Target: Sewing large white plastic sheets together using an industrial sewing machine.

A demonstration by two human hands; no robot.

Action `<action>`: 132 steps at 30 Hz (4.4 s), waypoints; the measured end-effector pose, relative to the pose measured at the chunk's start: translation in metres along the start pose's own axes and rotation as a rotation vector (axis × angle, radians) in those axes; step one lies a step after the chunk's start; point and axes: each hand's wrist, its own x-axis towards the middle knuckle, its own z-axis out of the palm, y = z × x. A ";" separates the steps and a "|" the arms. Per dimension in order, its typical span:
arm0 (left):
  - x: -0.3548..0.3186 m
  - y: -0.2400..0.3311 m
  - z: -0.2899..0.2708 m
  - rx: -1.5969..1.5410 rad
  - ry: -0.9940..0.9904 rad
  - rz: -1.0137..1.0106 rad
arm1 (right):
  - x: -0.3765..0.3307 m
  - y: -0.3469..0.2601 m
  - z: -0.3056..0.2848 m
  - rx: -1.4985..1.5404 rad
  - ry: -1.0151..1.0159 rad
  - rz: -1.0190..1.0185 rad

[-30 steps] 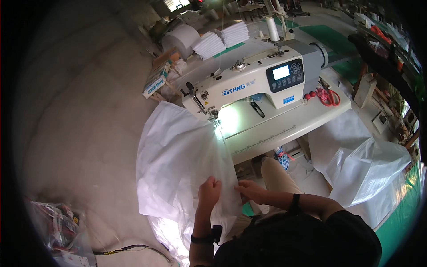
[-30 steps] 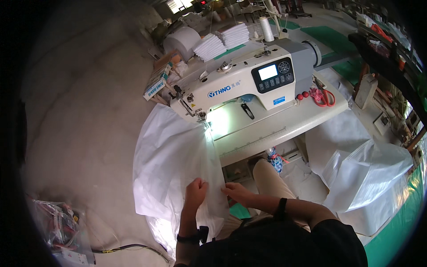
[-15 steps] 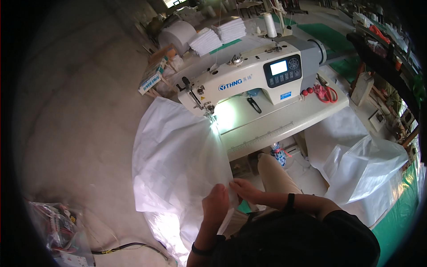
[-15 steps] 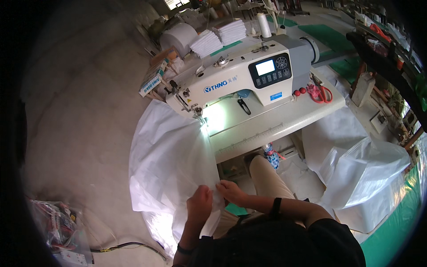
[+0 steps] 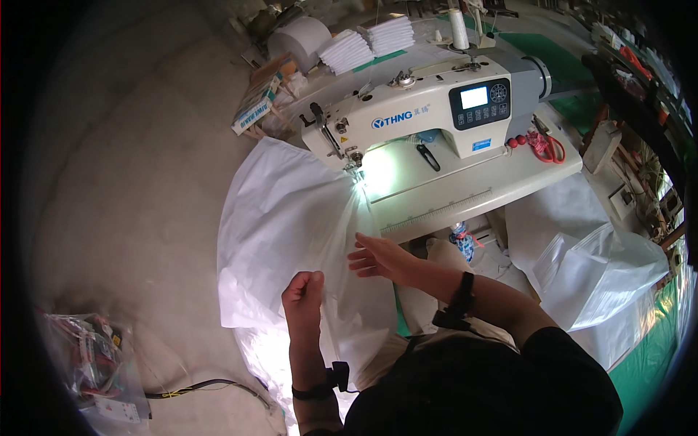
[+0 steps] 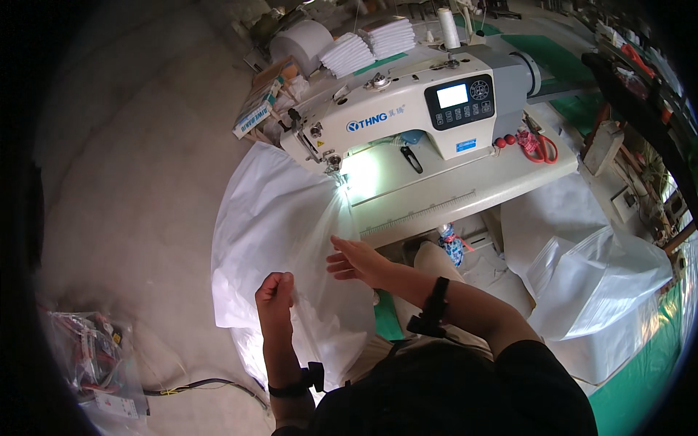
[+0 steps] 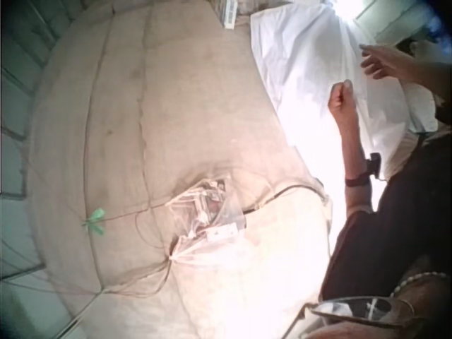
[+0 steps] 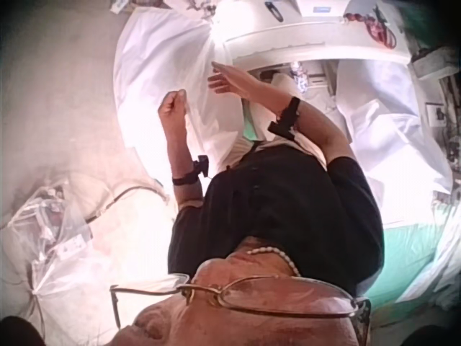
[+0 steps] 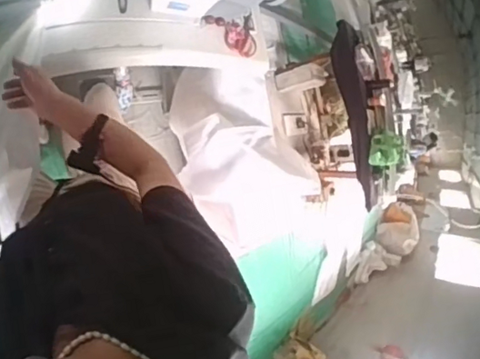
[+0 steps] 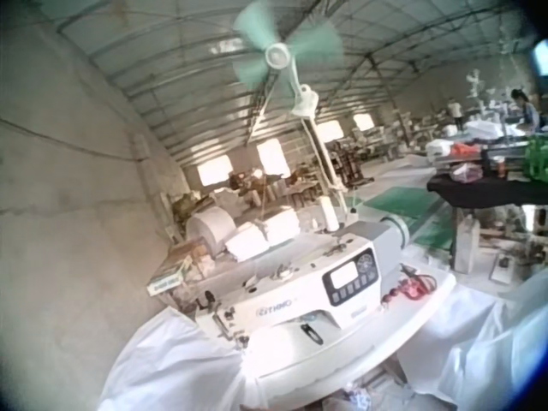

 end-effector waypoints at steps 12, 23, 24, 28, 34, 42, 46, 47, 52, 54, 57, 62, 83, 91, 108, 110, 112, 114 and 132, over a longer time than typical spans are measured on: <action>0.009 -0.018 -0.005 -0.017 0.062 -0.008 | 0.008 0.023 -0.010 0.352 -0.222 0.075; 0.014 -0.042 0.031 0.947 -0.184 0.313 | -0.004 0.049 -0.069 -0.609 0.183 -0.149; 0.028 -0.037 0.043 0.797 -0.176 0.394 | -0.002 0.052 -0.066 -0.613 0.194 -0.157; 0.111 -0.071 0.083 0.559 -0.143 0.732 | -0.001 0.065 -0.062 -0.637 0.194 -0.266; 0.176 -0.118 0.088 0.750 -0.148 0.825 | -0.015 0.049 -0.059 -0.890 0.357 -0.223; 0.168 -0.108 0.093 0.863 -0.206 0.901 | 0.030 0.069 -0.049 -0.313 0.194 -0.226; 0.143 -0.116 0.083 1.086 -0.177 0.946 | 0.025 0.067 -0.042 -0.949 0.421 -0.539; 0.129 -0.116 0.083 1.204 -0.174 0.966 | 0.019 0.062 -0.042 -0.950 0.416 -0.537; 0.055 -0.106 0.066 0.980 -0.332 0.780 | -0.010 0.061 -0.046 -1.081 0.411 -0.417; 0.048 -0.120 0.035 0.762 -0.469 0.661 | -0.017 0.059 -0.040 -1.116 0.411 -0.411; 0.058 -0.118 -0.009 1.055 0.214 0.673 | -0.020 0.064 -0.044 -1.106 0.416 -0.450; 0.095 -0.140 -0.085 1.438 0.555 0.563 | -0.016 0.070 -0.047 -1.013 0.376 -0.532; 0.038 0.013 -0.028 1.375 0.083 0.734 | -0.035 0.061 -0.028 -0.758 0.264 -0.324; 0.122 -0.100 -0.135 1.440 0.477 0.634 | -0.048 0.061 -0.031 -0.734 0.235 -0.294; -0.052 -0.022 0.031 1.013 -0.716 0.666 | -0.043 0.055 -0.021 -0.724 0.190 -0.309; -0.053 -0.026 0.040 1.218 -0.739 0.601 | -0.041 0.061 -0.032 -0.815 0.183 -0.385; -0.047 -0.008 0.047 1.122 -0.471 0.997 | -0.045 0.063 -0.038 -0.735 0.220 -0.473; -0.036 -0.032 0.045 1.091 -0.586 0.951 | -0.050 0.062 -0.038 -0.678 0.217 -0.448; 0.056 -0.107 0.091 0.619 -0.295 0.165 | -0.040 0.020 -0.058 -1.406 -0.105 -0.449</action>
